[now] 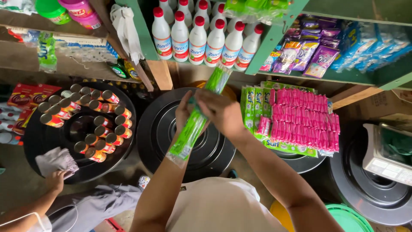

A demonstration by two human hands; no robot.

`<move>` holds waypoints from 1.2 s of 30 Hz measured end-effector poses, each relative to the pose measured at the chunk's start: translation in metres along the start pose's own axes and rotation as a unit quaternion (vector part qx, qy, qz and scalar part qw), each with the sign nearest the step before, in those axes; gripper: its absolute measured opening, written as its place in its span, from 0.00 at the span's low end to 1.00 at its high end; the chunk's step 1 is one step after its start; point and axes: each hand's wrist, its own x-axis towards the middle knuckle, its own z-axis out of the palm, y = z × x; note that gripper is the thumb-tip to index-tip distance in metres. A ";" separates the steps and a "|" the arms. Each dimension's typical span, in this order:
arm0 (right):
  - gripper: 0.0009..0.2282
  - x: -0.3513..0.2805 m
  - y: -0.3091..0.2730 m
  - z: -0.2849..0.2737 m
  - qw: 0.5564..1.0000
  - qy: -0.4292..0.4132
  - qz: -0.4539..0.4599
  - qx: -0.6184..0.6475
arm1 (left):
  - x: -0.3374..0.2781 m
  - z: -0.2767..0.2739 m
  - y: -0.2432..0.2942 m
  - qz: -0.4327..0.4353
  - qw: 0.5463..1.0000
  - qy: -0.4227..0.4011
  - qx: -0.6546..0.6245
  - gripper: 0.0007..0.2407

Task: Wiping individual detergent bars with a cloth and arranging them neatly on a grocery store shelf.

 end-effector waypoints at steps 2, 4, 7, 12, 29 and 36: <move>0.08 0.001 -0.008 0.001 1.000 0.014 0.015 -0.008 | 0.010 0.015 -0.002 -0.030 0.998 -0.057 -0.026 0.23; 0.08 -0.014 -0.024 0.007 0.999 0.028 0.029 -0.015 | 0.020 0.039 -0.010 -0.057 0.991 -0.115 -0.048 0.26; 0.09 -0.037 -0.051 0.018 0.992 -0.122 -0.013 -0.034 | 0.047 0.069 -0.017 0.078 0.976 0.200 0.039 0.31; 0.12 -0.048 -0.050 0.016 0.983 -0.086 -0.160 -0.009 | 0.036 0.058 -0.016 0.076 0.979 0.184 0.032 0.35; 0.10 -0.044 0.127 0.029 0.905 0.160 0.361 0.158 | 0.039 0.113 -0.048 0.099 0.979 0.174 -0.026 0.27; 0.26 -0.083 -0.019 -0.036 0.864 -0.190 0.185 0.428 | 0.075 0.122 -0.009 0.159 0.911 0.251 0.284 0.33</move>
